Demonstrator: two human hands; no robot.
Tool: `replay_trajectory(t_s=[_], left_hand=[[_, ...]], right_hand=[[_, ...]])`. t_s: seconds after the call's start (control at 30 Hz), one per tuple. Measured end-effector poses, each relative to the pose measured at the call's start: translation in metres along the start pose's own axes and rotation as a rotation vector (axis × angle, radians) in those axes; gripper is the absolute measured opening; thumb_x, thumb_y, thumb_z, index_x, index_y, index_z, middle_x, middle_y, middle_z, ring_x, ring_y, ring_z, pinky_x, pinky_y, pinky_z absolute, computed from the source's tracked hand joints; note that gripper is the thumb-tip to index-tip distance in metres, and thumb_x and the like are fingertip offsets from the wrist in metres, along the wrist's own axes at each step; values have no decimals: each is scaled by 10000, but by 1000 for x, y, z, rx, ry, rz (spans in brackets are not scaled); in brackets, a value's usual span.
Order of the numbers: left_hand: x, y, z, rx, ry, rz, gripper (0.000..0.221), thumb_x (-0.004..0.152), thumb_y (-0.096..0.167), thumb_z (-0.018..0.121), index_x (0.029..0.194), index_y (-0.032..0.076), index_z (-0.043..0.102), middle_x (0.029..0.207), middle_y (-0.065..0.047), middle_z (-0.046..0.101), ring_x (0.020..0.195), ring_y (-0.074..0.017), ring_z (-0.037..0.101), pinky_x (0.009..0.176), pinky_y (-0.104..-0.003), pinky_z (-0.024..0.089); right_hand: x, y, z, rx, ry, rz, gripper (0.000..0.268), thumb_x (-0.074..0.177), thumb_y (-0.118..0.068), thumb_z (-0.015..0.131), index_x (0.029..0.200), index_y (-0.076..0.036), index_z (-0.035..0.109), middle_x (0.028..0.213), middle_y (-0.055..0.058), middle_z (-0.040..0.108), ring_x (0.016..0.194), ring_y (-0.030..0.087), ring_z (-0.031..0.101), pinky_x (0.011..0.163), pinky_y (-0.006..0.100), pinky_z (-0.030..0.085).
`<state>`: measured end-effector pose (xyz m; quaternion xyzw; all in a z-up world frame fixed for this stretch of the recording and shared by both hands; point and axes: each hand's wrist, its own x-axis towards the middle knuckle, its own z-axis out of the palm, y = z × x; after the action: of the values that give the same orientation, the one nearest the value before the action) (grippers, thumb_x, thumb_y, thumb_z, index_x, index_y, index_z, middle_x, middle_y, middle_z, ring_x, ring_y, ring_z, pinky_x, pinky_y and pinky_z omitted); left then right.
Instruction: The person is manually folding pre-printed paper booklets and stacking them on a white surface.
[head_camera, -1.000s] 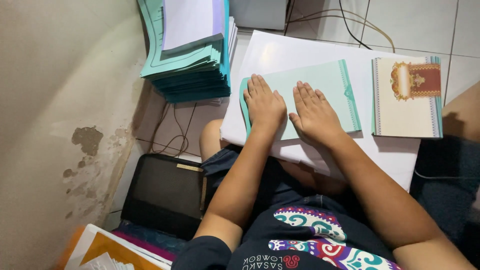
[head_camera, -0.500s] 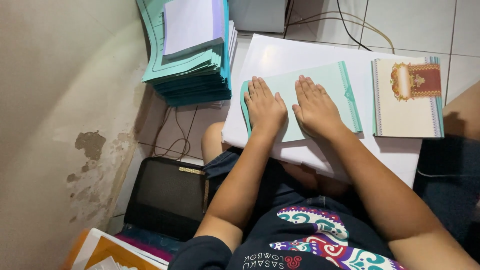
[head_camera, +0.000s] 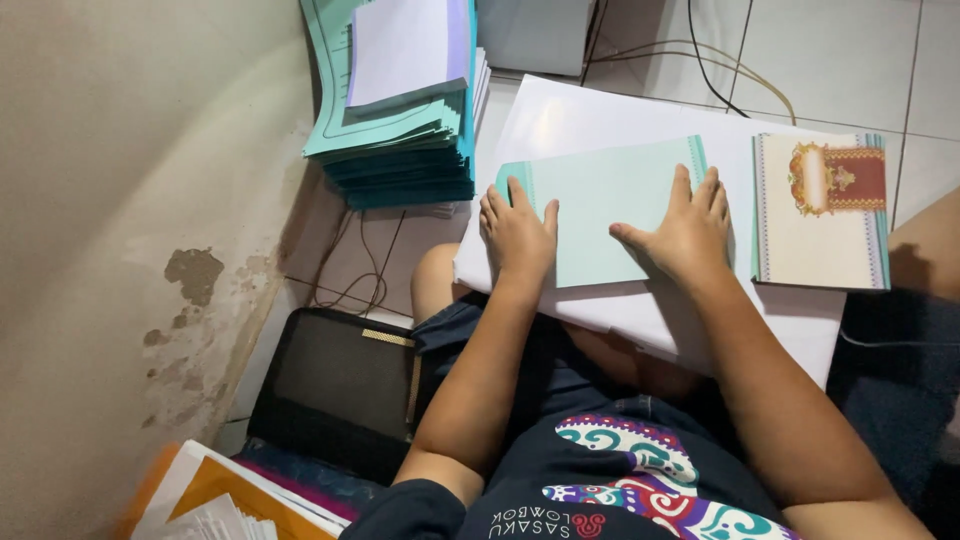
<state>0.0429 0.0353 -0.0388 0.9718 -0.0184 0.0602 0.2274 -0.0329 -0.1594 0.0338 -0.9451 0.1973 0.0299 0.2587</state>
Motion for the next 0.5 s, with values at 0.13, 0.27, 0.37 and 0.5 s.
replay_trajectory(t_s=[0.13,0.27,0.37,0.5], left_hand=[[-10,10,-7,-49,56,7,771,956,510,581,1507,-1,410,1459,-304,363,1405,-455,327,1125,-559,273],[-20,31,-37,5,12,-6,676,998,448,502,1543,61,405,1597,-381,179,1526,-540,116,1186,-653,151],[-23,42,-55,128,-65,30,598,1033,417,422,1556,126,419,1647,-349,132,1552,-513,34,1192,-686,57],[-16,35,-37,150,-121,137,562,1050,334,382,1575,135,392,1649,-293,244,1563,-458,123,1214,-667,11]], right_hand=[[-7,-1,1,6,16,2,1129,756,-674,759,1589,-40,336,1615,364,127,1502,520,149,1188,637,145],[-9,11,15,-69,61,-73,1061,873,-765,548,1619,-46,314,1640,393,70,1542,501,42,1200,628,18],[-5,12,33,-229,136,-269,795,1011,-599,419,1603,-69,396,1652,351,183,1563,476,66,1205,626,-4],[23,-4,53,-342,26,-625,603,1049,-373,330,1602,-141,386,1660,133,365,1541,306,294,1217,505,208]])
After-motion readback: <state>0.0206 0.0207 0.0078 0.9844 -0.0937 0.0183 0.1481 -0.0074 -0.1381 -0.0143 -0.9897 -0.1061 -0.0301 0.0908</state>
